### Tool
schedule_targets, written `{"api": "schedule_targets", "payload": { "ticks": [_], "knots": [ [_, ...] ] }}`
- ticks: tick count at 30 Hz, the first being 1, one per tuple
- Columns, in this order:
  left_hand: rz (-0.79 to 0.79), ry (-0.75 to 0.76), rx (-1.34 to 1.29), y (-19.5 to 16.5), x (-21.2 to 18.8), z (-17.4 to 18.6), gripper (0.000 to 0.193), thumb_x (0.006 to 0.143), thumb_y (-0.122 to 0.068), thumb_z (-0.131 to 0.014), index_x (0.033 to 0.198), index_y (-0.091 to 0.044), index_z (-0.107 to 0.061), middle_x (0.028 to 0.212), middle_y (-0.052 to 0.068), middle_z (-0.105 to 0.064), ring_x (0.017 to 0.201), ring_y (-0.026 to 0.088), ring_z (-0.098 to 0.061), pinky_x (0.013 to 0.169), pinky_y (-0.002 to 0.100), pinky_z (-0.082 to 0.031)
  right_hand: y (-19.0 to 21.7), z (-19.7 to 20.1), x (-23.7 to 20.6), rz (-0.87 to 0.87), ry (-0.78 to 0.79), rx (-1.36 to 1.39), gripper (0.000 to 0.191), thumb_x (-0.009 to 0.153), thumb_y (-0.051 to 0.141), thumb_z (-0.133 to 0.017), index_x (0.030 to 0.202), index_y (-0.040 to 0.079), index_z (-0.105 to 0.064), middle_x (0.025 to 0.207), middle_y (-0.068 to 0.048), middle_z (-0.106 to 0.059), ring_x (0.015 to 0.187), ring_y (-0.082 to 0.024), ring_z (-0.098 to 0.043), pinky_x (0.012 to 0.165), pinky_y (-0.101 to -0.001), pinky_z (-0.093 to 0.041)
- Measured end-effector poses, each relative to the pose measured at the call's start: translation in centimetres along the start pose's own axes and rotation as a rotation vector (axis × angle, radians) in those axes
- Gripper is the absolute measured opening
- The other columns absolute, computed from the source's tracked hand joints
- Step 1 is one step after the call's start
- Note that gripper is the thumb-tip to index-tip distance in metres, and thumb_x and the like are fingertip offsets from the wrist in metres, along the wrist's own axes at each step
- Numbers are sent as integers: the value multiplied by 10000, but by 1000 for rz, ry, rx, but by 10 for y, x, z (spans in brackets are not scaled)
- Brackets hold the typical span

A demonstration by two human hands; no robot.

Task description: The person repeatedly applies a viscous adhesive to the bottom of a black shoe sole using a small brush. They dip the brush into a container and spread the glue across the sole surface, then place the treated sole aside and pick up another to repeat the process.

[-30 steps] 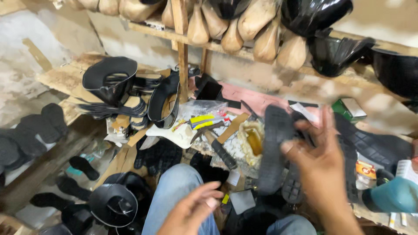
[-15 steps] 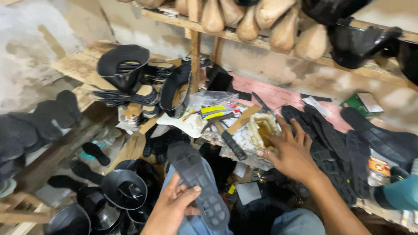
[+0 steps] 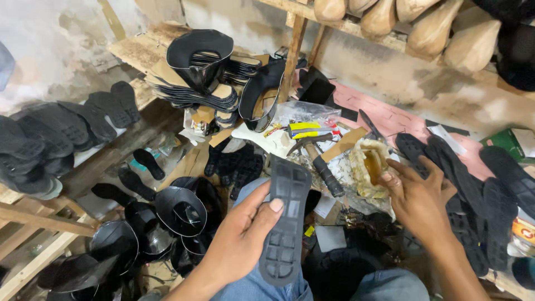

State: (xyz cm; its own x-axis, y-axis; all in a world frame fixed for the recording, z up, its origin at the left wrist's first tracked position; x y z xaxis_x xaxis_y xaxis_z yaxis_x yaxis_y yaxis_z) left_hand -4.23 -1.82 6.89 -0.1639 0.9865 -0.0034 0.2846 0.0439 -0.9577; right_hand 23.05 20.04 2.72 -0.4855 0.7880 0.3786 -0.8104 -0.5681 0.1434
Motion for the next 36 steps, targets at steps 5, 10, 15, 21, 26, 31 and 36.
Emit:
{"api": "schedule_targets", "payload": {
  "ticks": [5,10,15,21,26,31,36],
  "knots": [
    [-28,19,110,-17,2,-17,497,1033,-237,-512,1499,-67,-525,1061,-13,-702,894,29,-584,802,206,-506,3,12,-14,52,-78,123,353,1072,354,-509,1107,109,-760,1357,-47,-682,1317,-406,-416,1126,-514,-299],
    [-99,-6,287,-33,-1,-28,459,1042,-251,-519,1473,-96,-562,941,-17,-698,829,21,-568,748,206,-511,4,13,-20,28,-85,145,367,1070,351,-525,1139,82,-765,1322,-39,-688,1260,-359,-473,1125,-461,-322],
    [4,-62,542,-35,-1,-30,490,1035,-268,-550,1514,-169,-564,719,71,-589,660,89,-483,604,267,-459,26,33,-21,-68,-20,431,399,1101,323,-468,1066,79,-782,1303,-59,-704,1237,-300,-493,1128,-414,-318],
    [-22,11,191,-26,6,-35,459,1027,-188,-553,1473,-79,-554,875,17,-713,759,33,-572,673,223,-509,96,77,-51,208,39,821,534,915,201,-639,1431,94,-555,1301,-134,-531,1238,-296,-475,1092,-381,-336],
    [-92,81,83,-22,6,-41,451,1047,-170,-543,1474,-26,-528,1038,16,-730,906,37,-626,796,218,-540,132,77,-64,353,-87,580,581,837,16,-712,1396,155,-632,1160,-100,-538,1109,-293,-494,1018,-394,-395],
    [-118,71,99,-23,3,-40,455,1054,-170,-541,1479,-10,-520,1055,39,-739,923,50,-638,814,226,-540,137,88,-71,358,-376,488,528,828,-48,-734,1207,319,-742,1088,-9,-575,1107,-207,-535,986,-319,-437],
    [-120,118,-25,-16,5,-46,435,1078,-156,-516,1478,12,-510,1157,37,-708,1025,57,-633,906,227,-534,144,80,-69,260,-272,528,525,787,-102,-719,1224,190,-720,1178,-110,-608,1138,-281,-535,1003,-355,-427]
  ]
}}
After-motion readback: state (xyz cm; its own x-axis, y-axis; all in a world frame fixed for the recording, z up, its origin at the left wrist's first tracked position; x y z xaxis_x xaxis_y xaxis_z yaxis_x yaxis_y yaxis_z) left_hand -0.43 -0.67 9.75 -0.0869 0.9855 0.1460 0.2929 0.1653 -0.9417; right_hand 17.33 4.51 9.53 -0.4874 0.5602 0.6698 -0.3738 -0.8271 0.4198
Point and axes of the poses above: each hand's wrist, its own x-axis towards the middle knuckle, its own z-axis out of the back of the hand, y = z × x, the point moved 3 cm from there along x, towards the middle knuckle
